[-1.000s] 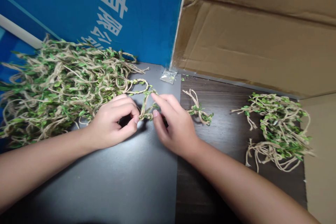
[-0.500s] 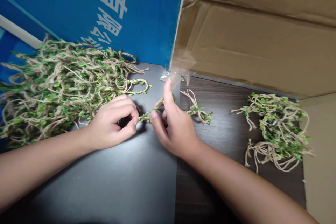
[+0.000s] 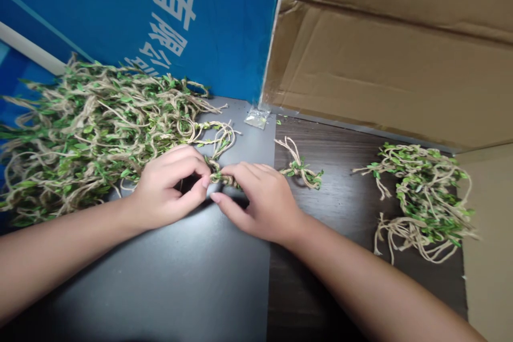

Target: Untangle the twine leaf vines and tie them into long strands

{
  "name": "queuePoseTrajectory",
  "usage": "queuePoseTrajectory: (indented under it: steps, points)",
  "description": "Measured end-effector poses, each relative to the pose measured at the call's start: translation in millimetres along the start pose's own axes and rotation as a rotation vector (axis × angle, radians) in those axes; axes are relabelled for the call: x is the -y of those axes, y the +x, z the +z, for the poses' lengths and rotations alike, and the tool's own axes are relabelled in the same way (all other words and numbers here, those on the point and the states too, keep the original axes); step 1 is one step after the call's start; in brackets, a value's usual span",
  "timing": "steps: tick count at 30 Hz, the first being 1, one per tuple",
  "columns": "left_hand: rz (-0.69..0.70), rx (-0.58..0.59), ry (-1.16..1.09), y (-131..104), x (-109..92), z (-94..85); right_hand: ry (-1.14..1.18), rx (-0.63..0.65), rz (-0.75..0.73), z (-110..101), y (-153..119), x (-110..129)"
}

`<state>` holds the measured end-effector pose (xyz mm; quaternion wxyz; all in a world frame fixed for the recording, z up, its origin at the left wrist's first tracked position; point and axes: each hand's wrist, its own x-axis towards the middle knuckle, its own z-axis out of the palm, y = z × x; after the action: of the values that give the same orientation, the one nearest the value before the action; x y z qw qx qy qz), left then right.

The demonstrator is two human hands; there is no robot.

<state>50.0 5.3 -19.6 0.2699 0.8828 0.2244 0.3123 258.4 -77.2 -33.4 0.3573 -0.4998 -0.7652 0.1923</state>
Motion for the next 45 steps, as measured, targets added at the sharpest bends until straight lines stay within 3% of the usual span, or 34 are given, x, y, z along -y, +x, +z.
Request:
queuePoseTrajectory:
  steps: [6,11,18,24,30,32,35,38,45]
  points:
    - [-0.038,-0.114,0.012,0.3,-1.9,-2.6,-0.076,0.023,-0.083,5.4,-0.1,-6.1]
    - [-0.008,-0.086,0.013,0.1,-1.1,0.0,-0.103,-0.002,-0.109,6.3,-0.2,-7.3]
    - [-0.035,-0.111,0.031,-1.5,0.7,0.7,-0.028,0.026,-0.056,4.0,-1.5,-5.2]
    - [-0.125,-0.219,0.082,0.7,-2.0,-1.6,-0.063,-0.103,0.075,6.5,-3.9,-3.6]
    - [-0.138,-0.235,-0.002,-2.8,0.8,0.8,-0.102,-0.098,0.032,5.5,-3.7,-4.6]
    - [-0.05,-0.21,-0.036,-3.9,-0.4,0.5,-0.084,-0.096,0.032,4.8,-3.6,-4.9]
    - [0.095,-0.079,-0.021,-3.8,-3.3,0.1,-0.041,-0.075,0.004,3.8,-2.9,-4.7]
    - [0.07,0.02,-0.02,-3.3,-3.5,1.7,-0.021,-0.066,-0.015,3.3,-2.0,-4.3]
    - [0.028,0.054,-0.026,-3.2,-0.1,4.4,0.023,-0.037,-0.008,2.1,-1.7,-3.1]
